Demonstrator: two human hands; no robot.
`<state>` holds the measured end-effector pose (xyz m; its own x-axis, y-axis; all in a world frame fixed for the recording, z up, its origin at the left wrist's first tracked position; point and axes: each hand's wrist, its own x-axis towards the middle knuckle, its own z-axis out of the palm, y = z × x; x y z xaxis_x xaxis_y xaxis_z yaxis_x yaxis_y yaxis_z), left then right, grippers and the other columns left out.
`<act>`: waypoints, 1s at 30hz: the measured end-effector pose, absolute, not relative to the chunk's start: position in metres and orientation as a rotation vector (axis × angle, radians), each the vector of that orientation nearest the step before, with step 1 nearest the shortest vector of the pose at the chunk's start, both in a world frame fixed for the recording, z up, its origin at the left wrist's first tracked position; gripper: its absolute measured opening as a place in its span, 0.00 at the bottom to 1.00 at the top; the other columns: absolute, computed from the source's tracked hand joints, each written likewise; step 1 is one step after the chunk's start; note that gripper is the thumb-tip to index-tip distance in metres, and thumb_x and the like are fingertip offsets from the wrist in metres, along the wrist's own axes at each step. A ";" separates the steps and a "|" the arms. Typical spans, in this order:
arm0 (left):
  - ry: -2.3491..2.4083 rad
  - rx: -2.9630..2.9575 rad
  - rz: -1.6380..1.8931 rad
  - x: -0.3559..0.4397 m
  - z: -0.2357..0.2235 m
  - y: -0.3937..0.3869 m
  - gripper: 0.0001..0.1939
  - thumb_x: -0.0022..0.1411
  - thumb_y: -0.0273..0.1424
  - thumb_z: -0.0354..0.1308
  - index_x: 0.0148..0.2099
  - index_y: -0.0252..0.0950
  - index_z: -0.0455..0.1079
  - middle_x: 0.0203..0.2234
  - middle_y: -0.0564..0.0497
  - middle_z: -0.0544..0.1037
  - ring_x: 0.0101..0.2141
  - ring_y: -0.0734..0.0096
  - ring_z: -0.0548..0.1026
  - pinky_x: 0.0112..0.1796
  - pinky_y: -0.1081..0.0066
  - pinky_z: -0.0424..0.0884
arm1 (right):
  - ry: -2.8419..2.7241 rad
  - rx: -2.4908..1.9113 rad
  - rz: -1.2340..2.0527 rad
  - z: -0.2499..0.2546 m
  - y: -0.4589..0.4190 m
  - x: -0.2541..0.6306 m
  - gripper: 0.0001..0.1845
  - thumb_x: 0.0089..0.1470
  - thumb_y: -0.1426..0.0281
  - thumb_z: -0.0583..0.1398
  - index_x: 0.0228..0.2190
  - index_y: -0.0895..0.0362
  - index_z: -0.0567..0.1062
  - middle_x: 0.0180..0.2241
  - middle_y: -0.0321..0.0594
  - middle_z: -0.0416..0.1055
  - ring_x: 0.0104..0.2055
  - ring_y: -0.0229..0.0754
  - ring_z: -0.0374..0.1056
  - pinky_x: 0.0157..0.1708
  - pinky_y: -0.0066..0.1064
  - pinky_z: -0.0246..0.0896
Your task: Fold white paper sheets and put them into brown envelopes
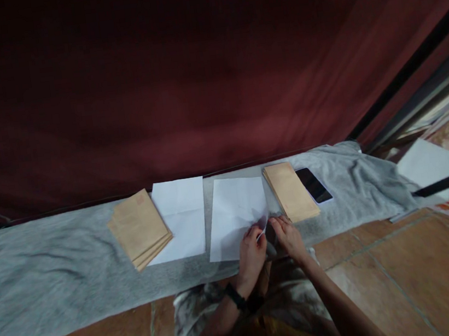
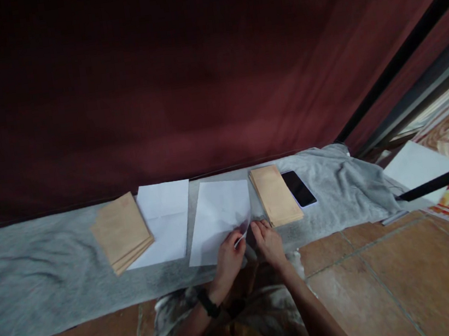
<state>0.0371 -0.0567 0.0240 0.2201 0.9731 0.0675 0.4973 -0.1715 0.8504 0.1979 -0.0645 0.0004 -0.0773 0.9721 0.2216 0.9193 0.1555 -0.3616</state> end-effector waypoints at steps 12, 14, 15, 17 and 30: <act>1.293 2.126 0.788 0.016 0.016 -0.067 0.12 0.70 0.30 0.51 0.52 0.39 0.72 0.59 0.44 0.72 0.62 0.59 0.67 0.61 0.51 0.66 | -1.763 -1.933 0.342 -0.003 -0.035 0.197 0.16 0.62 0.71 0.52 0.41 0.51 0.80 0.31 0.38 0.80 0.33 0.42 0.76 0.32 0.27 0.65; 1.446 2.251 0.745 0.001 0.013 -0.062 0.15 0.70 0.29 0.51 0.57 0.37 0.70 0.63 0.41 0.68 0.65 0.56 0.62 0.63 0.49 0.62 | -1.740 -1.946 0.339 -0.003 -0.033 0.197 0.17 0.62 0.70 0.52 0.45 0.52 0.79 0.33 0.39 0.81 0.35 0.43 0.76 0.34 0.27 0.66; 1.524 2.303 0.710 -0.005 0.012 -0.059 0.18 0.70 0.30 0.51 0.59 0.35 0.68 0.65 0.39 0.65 0.67 0.54 0.59 0.64 0.48 0.61 | -1.728 -1.954 0.336 -0.003 -0.032 0.196 0.17 0.63 0.70 0.52 0.46 0.52 0.78 0.35 0.40 0.81 0.36 0.43 0.76 0.35 0.28 0.67; 1.642 2.384 0.623 -0.014 0.010 -0.055 0.22 0.70 0.33 0.53 0.63 0.33 0.65 0.67 0.36 0.60 0.68 0.50 0.55 0.64 0.47 0.59 | -1.721 -1.969 0.323 -0.002 -0.032 0.193 0.17 0.63 0.69 0.52 0.48 0.53 0.77 0.37 0.42 0.81 0.37 0.44 0.76 0.37 0.29 0.67; 1.751 2.461 0.442 -0.010 0.007 -0.044 0.28 0.71 0.29 0.44 0.70 0.30 0.55 0.69 0.38 0.58 0.69 0.55 0.52 0.66 0.50 0.56 | -1.945 -1.651 0.214 0.004 -0.037 0.142 0.26 0.69 0.65 0.47 0.64 0.58 0.64 0.62 0.52 0.65 0.65 0.50 0.60 0.61 0.46 0.61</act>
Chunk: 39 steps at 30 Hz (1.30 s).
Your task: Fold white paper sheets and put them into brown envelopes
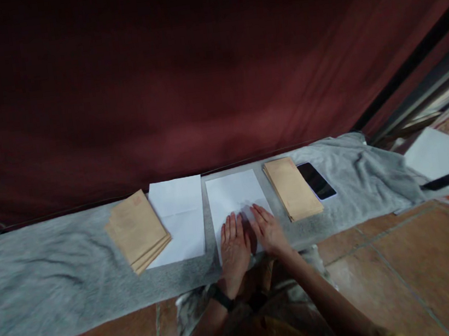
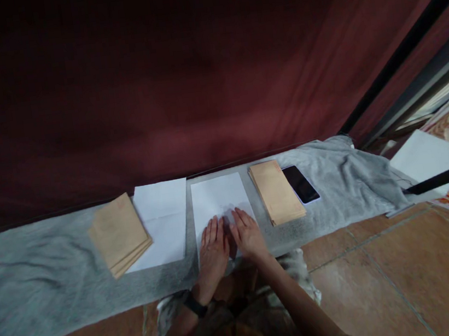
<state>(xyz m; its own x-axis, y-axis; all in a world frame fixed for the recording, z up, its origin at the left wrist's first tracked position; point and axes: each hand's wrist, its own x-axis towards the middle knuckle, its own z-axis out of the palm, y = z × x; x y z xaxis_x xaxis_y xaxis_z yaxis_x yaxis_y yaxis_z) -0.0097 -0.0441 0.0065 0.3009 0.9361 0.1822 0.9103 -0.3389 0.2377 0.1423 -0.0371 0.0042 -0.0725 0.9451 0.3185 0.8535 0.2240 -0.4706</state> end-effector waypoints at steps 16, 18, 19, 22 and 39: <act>1.849 2.390 0.513 -0.014 -0.003 -0.030 0.31 0.72 0.34 0.44 0.72 0.25 0.49 0.69 0.34 0.55 0.70 0.54 0.50 0.67 0.50 0.51 | -2.067 -1.824 0.023 -0.009 -0.036 0.149 0.31 0.69 0.60 0.49 0.68 0.59 0.56 0.68 0.51 0.55 0.69 0.53 0.53 0.67 0.49 0.48; 1.863 2.374 0.543 -0.017 -0.003 -0.030 0.32 0.71 0.35 0.45 0.72 0.26 0.49 0.69 0.34 0.55 0.70 0.53 0.51 0.67 0.50 0.52 | -2.054 -1.825 -0.012 -0.010 -0.037 0.154 0.31 0.69 0.60 0.49 0.68 0.60 0.56 0.68 0.52 0.56 0.69 0.54 0.53 0.66 0.49 0.49; 1.874 2.367 0.555 -0.018 -0.003 -0.031 0.32 0.71 0.36 0.45 0.72 0.26 0.49 0.69 0.35 0.56 0.69 0.53 0.51 0.67 0.50 0.53 | -2.046 -1.827 -0.028 -0.011 -0.038 0.156 0.31 0.70 0.60 0.49 0.68 0.61 0.55 0.68 0.53 0.56 0.69 0.54 0.53 0.66 0.49 0.50; 1.918 2.344 0.589 -0.020 -0.004 -0.033 0.33 0.72 0.37 0.46 0.72 0.26 0.48 0.69 0.33 0.56 0.69 0.53 0.52 0.66 0.50 0.53 | -2.011 -1.846 -0.074 -0.014 -0.042 0.158 0.32 0.70 0.60 0.49 0.68 0.63 0.54 0.67 0.55 0.56 0.69 0.55 0.54 0.65 0.49 0.51; 1.702 2.436 0.459 0.013 0.001 0.001 0.30 0.72 0.35 0.43 0.71 0.27 0.51 0.70 0.36 0.54 0.70 0.54 0.48 0.67 0.49 0.51 | -1.967 -1.901 -0.126 -0.016 -0.050 0.159 0.34 0.69 0.60 0.50 0.69 0.64 0.53 0.68 0.57 0.54 0.69 0.55 0.53 0.66 0.49 0.50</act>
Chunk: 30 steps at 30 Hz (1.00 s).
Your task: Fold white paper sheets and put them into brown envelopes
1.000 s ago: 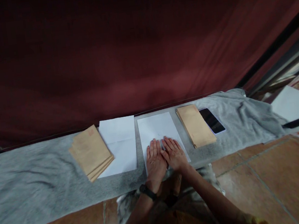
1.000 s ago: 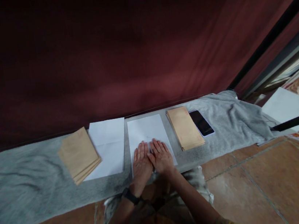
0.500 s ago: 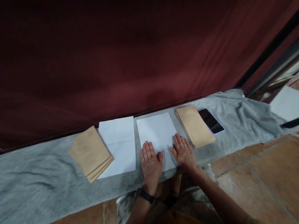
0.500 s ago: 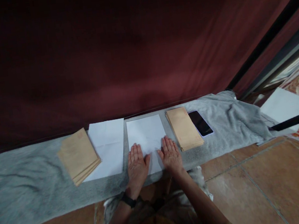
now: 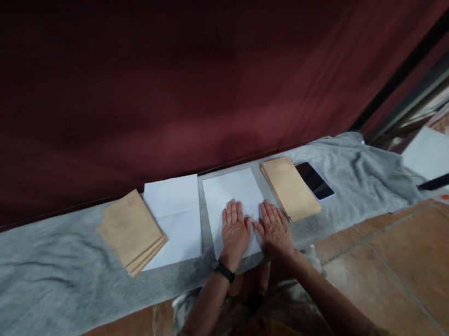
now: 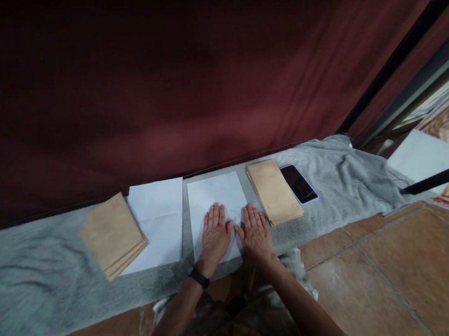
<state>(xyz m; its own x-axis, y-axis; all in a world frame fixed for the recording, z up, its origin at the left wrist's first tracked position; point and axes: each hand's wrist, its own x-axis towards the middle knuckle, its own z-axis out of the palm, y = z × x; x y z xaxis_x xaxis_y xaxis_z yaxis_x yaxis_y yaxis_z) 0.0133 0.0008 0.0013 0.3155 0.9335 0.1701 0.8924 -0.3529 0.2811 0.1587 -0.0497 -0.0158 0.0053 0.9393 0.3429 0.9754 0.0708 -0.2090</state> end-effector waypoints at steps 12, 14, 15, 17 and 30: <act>1.714 2.523 0.367 0.008 0.002 0.024 0.30 0.71 0.31 0.41 0.72 0.25 0.49 0.70 0.37 0.54 0.70 0.56 0.48 0.67 0.51 0.51 | -2.037 -1.849 0.139 0.002 -0.007 0.150 0.30 0.71 0.60 0.46 0.66 0.64 0.60 0.68 0.52 0.56 0.70 0.52 0.51 0.68 0.48 0.47; 1.718 2.535 0.332 0.007 0.001 0.026 0.30 0.70 0.28 0.41 0.72 0.25 0.50 0.70 0.38 0.54 0.70 0.56 0.48 0.67 0.52 0.51 | -2.099 -1.787 0.188 0.005 0.007 0.142 0.29 0.71 0.60 0.45 0.66 0.62 0.60 0.68 0.49 0.55 0.71 0.49 0.50 0.68 0.47 0.46; 1.721 2.540 0.320 0.006 0.001 0.028 0.30 0.69 0.28 0.42 0.72 0.25 0.50 0.70 0.38 0.54 0.70 0.56 0.48 0.68 0.52 0.50 | -2.139 -1.747 0.201 0.006 0.013 0.138 0.29 0.71 0.61 0.45 0.66 0.60 0.60 0.68 0.48 0.56 0.71 0.48 0.50 0.68 0.46 0.46; 1.734 2.541 0.308 0.005 0.001 0.033 0.31 0.69 0.26 0.41 0.72 0.25 0.50 0.70 0.38 0.55 0.70 0.57 0.48 0.68 0.53 0.50 | -2.206 -1.679 0.202 0.006 0.023 0.133 0.28 0.71 0.62 0.45 0.66 0.59 0.60 0.68 0.47 0.57 0.71 0.46 0.50 0.69 0.47 0.44; 1.840 2.477 0.384 -0.011 -0.004 0.050 0.30 0.72 0.32 0.41 0.71 0.24 0.50 0.70 0.36 0.55 0.70 0.57 0.50 0.67 0.53 0.51 | -2.196 -1.720 0.070 -0.007 0.042 0.135 0.30 0.71 0.60 0.47 0.67 0.60 0.58 0.68 0.49 0.55 0.71 0.50 0.50 0.68 0.47 0.45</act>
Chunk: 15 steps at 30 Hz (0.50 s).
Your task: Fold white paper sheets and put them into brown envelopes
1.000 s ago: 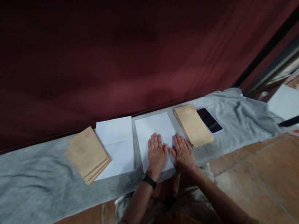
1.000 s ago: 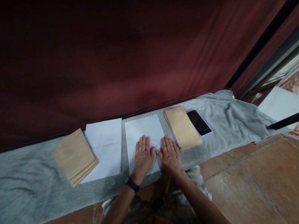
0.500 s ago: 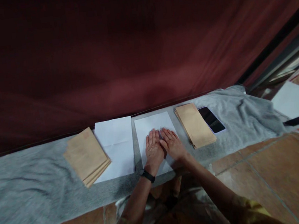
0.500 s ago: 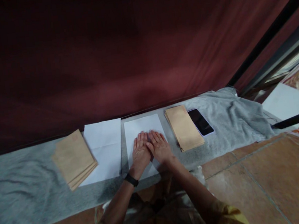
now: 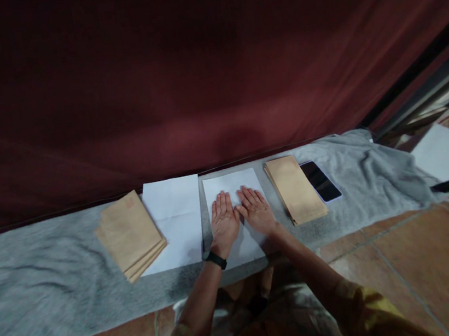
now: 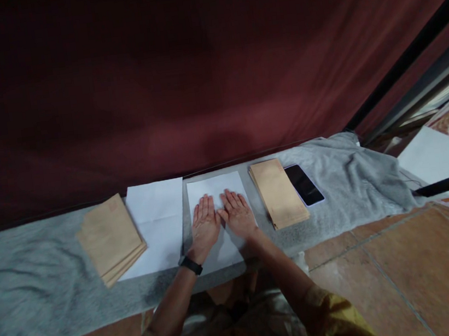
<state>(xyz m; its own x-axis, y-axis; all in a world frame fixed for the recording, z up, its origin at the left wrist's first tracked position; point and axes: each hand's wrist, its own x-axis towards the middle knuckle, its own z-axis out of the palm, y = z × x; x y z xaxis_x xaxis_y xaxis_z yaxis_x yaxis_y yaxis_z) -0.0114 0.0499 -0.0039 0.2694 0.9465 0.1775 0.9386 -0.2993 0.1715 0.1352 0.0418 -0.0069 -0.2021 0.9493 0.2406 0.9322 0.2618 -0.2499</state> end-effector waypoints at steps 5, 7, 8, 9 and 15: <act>1.911 2.433 0.396 -0.018 -0.001 0.049 0.31 0.73 0.37 0.41 0.71 0.23 0.52 0.69 0.33 0.55 0.70 0.55 0.51 0.67 0.53 0.51 | -2.086 -1.808 0.013 -0.014 0.042 0.136 0.32 0.71 0.57 0.46 0.68 0.62 0.56 0.69 0.51 0.53 0.71 0.52 0.50 0.68 0.48 0.45; 1.924 2.420 0.409 -0.019 0.000 0.049 0.31 0.73 0.38 0.41 0.71 0.22 0.51 0.69 0.33 0.55 0.70 0.55 0.50 0.67 0.53 0.50 | -2.057 -1.835 -0.006 -0.016 0.042 0.138 0.33 0.71 0.57 0.45 0.67 0.64 0.56 0.69 0.53 0.53 0.70 0.52 0.50 0.67 0.48 0.44; 1.926 2.412 0.414 -0.019 0.000 0.048 0.31 0.73 0.38 0.41 0.71 0.22 0.51 0.69 0.33 0.56 0.70 0.54 0.50 0.67 0.52 0.50 | -2.047 -1.841 -0.014 -0.016 0.042 0.139 0.33 0.71 0.57 0.45 0.67 0.65 0.56 0.68 0.54 0.54 0.70 0.53 0.50 0.67 0.48 0.44; 1.931 2.402 0.418 -0.019 0.000 0.048 0.32 0.73 0.38 0.41 0.71 0.22 0.51 0.68 0.32 0.56 0.70 0.54 0.50 0.67 0.51 0.50 | -2.039 -1.847 -0.021 -0.017 0.042 0.140 0.34 0.71 0.57 0.44 0.67 0.66 0.56 0.68 0.54 0.54 0.70 0.53 0.50 0.67 0.48 0.45; 1.993 2.353 0.457 -0.017 0.000 0.046 0.32 0.74 0.38 0.41 0.70 0.20 0.52 0.68 0.30 0.55 0.69 0.51 0.51 0.67 0.51 0.51 | -1.939 -1.916 -0.033 -0.020 0.040 0.144 0.35 0.71 0.56 0.43 0.67 0.68 0.55 0.68 0.59 0.53 0.70 0.55 0.51 0.66 0.51 0.46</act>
<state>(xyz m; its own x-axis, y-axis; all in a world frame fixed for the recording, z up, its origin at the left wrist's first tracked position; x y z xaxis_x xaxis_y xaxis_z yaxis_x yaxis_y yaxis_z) -0.0172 0.0462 0.0005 0.1396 0.9686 0.2058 0.9614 -0.1823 0.2062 0.1443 0.0398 -0.0197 0.0307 0.9524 0.3034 0.9622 0.0540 -0.2669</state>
